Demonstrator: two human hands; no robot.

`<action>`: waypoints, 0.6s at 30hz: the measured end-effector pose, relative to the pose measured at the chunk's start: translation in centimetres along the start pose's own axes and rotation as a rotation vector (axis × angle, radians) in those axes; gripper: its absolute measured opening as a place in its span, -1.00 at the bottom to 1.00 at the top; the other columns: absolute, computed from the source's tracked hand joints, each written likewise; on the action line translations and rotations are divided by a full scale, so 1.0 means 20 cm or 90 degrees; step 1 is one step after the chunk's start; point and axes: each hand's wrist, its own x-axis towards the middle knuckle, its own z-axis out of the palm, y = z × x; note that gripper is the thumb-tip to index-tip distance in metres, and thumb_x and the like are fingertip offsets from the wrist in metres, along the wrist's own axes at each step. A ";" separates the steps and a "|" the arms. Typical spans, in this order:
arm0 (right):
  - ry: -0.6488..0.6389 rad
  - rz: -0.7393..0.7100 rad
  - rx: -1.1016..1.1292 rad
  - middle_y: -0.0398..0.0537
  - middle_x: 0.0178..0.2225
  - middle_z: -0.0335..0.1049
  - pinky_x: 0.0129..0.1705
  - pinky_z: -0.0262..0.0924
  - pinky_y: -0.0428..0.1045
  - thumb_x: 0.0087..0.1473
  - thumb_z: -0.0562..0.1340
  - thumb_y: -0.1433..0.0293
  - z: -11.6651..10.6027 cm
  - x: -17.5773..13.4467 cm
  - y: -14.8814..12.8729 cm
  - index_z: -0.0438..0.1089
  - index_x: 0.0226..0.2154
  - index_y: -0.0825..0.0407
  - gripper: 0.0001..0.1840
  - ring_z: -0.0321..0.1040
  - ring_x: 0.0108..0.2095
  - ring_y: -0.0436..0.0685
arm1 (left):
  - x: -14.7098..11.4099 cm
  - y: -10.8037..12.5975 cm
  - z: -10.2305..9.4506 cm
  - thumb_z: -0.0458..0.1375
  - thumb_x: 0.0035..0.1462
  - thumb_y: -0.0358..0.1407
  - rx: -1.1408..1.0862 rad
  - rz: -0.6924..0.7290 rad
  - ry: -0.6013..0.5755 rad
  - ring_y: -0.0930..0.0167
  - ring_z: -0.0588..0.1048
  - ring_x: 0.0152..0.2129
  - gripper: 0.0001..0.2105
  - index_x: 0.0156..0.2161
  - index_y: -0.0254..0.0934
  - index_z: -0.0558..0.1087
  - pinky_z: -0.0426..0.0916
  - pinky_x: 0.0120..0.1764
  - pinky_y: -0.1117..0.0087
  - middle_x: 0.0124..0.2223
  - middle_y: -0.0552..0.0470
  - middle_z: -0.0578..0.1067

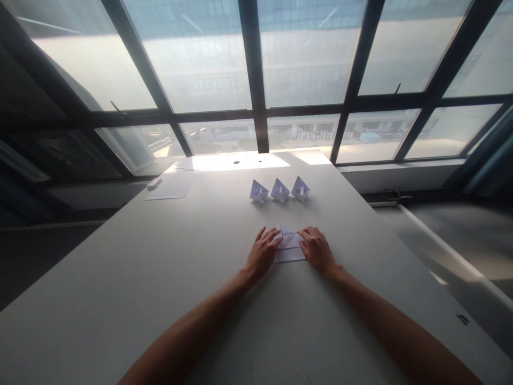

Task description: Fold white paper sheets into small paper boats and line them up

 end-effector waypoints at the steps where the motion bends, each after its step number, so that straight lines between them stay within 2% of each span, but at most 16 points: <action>1: 0.012 0.004 -0.009 0.12 -0.04 0.38 0.08 0.13 0.13 0.18 0.12 0.47 0.00 0.00 -0.01 0.40 0.02 -0.01 -0.64 0.24 0.01 0.27 | 0.00 0.01 0.02 -0.12 0.34 -0.39 -0.015 0.023 -0.022 0.32 0.22 0.24 -0.63 0.14 -0.17 0.40 -0.06 0.32 0.13 0.25 -0.04 0.34; 5: 0.035 -0.028 -0.023 0.17 0.14 0.28 0.26 -0.09 0.22 0.19 0.05 0.51 0.02 -0.01 -0.06 0.35 0.11 0.06 -0.54 0.10 0.19 0.29 | -0.01 0.03 0.09 -0.08 0.36 -0.15 -0.053 0.056 -0.111 0.27 0.07 0.32 -0.51 0.32 -0.23 0.14 -0.03 0.30 0.10 0.35 -0.10 0.16; 8: -0.035 -0.097 0.017 0.17 0.28 0.12 0.33 -0.17 0.17 0.25 -0.05 0.48 0.06 -0.03 -0.09 0.19 0.24 0.17 -0.47 -0.04 0.31 0.21 | -0.01 0.02 0.11 -0.14 0.38 -0.13 -0.055 0.055 -0.132 0.31 -0.01 0.34 -0.47 0.38 -0.23 0.00 -0.09 0.31 0.12 0.38 -0.08 0.07; 10: -0.094 -0.117 0.037 0.16 0.33 0.00 0.34 -0.17 0.14 0.30 -0.08 0.38 0.09 -0.04 -0.09 0.06 0.31 0.22 -0.43 -0.12 0.34 0.19 | -0.01 0.01 0.11 -0.18 0.39 -0.13 -0.053 0.053 -0.125 0.34 -0.03 0.34 -0.46 0.39 -0.23 -0.07 -0.11 0.32 0.15 0.40 -0.07 0.02; 13: -0.135 -0.102 0.026 0.15 0.36 -0.08 0.35 -0.21 0.18 0.34 -0.11 0.24 0.12 -0.05 -0.08 -0.03 0.34 0.21 -0.37 -0.17 0.36 0.21 | -0.02 0.01 0.11 -0.23 0.40 -0.11 -0.041 0.053 -0.118 0.34 -0.07 0.35 -0.45 0.40 -0.25 -0.11 -0.12 0.32 0.19 0.41 -0.09 -0.04; 18: -0.142 -0.075 -0.021 0.19 0.37 -0.17 0.36 -0.29 0.21 0.33 -0.12 0.13 0.13 -0.06 -0.04 -0.01 0.33 0.22 -0.31 -0.27 0.38 0.23 | -0.04 -0.05 0.13 -0.21 0.35 0.06 0.000 0.008 -0.122 0.21 -0.16 0.35 -0.33 0.39 -0.34 -0.07 -0.12 0.31 0.12 0.41 -0.20 -0.08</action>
